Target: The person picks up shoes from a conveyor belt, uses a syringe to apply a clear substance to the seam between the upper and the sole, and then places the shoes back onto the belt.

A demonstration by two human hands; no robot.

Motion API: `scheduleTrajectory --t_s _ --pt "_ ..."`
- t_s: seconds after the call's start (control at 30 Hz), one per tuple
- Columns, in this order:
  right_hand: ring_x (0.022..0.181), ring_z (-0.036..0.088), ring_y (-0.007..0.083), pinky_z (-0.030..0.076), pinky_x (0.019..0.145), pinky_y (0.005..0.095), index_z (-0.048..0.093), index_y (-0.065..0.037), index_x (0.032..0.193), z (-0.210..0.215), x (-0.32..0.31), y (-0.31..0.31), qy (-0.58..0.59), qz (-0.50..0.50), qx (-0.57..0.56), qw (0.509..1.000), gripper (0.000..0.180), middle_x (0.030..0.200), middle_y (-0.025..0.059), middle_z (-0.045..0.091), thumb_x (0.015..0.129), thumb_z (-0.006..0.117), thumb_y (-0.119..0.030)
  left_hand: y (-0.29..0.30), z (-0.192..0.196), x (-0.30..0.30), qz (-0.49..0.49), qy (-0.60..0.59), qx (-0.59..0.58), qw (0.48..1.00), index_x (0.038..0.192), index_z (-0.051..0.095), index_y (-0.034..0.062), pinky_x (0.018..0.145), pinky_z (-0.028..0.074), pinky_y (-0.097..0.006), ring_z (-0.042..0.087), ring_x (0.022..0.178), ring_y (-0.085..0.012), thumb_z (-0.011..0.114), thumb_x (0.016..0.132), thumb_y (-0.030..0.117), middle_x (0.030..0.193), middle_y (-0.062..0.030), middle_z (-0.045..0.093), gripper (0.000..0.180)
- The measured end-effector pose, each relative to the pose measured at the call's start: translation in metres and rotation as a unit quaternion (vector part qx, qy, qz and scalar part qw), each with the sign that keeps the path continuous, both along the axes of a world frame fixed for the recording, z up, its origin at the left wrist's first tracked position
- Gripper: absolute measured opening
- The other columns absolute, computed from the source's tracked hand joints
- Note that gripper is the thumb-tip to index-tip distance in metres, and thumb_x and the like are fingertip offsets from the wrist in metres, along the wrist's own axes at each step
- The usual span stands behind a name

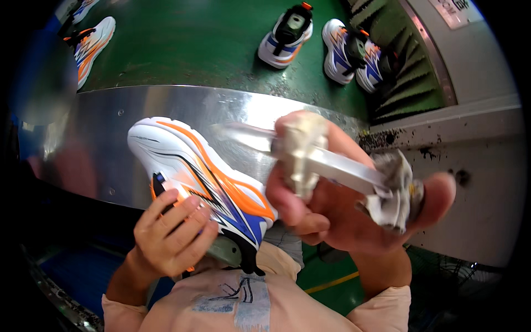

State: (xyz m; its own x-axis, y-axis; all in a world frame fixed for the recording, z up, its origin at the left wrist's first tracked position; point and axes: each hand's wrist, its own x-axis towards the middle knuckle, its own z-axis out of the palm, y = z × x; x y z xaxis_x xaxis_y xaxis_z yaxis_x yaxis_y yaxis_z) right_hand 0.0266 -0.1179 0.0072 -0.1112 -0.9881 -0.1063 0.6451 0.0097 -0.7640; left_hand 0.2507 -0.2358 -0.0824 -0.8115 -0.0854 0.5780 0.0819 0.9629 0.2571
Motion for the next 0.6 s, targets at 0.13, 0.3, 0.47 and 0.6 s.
scheduleTrajectory --t_s 0.13,0.3,0.47,0.6 --pt "0.061 0.043 0.0127 0.04 0.048 0.0232 0.02 0.0 0.14 0.002 0.01 -0.056 -0.074 0.109 0.022 0.991 0.114 0.089 0.0138 0.051 0.069 0.059 -0.08 0.002 -0.004 0.002 -0.009 0.026 0.029 0.999 0.096 0.065 0.0105 0.085 0.052 -0.043 0.065 0.094 -0.0229 0.064 0.079 0.011 0.096 -0.0047 0.066 0.017" --pt "0.06 0.035 0.0118 0.035 0.047 0.0228 0.018 0.0 0.143 -0.011 0.024 -0.097 -0.11 0.124 0.072 0.984 0.116 0.093 0.0136 0.046 0.071 0.049 -0.085 0.0 -0.012 0.006 -0.005 0.036 -0.003 0.999 0.097 0.066 0.0118 0.091 0.051 -0.042 0.062 0.1 -0.0197 0.061 0.082 0.015 0.101 -0.0017 0.062 0.016" --pt "0.061 0.033 0.0121 0.034 0.047 0.0228 0.018 0.0 0.142 -0.017 0.029 -0.117 -0.086 0.149 0.103 0.98 0.115 0.093 0.0138 0.045 0.071 0.046 -0.086 -0.001 -0.02 0.008 0.003 0.064 0.002 0.998 0.096 0.065 0.0115 0.092 0.05 -0.041 0.061 0.099 -0.0191 0.06 0.083 0.017 0.1 -0.0014 0.062 0.015" --pt "0.06 0.033 0.0117 0.033 0.046 0.0229 0.02 0.0 0.141 -0.019 0.033 -0.125 -0.058 0.148 0.123 0.98 0.114 0.091 0.0132 0.045 0.071 0.046 -0.086 -0.001 -0.026 0.01 0.006 0.078 -0.005 0.997 0.095 0.064 0.0115 0.092 0.05 -0.04 0.061 0.101 -0.0194 0.059 0.083 0.02 0.1 -0.0013 0.062 0.015"
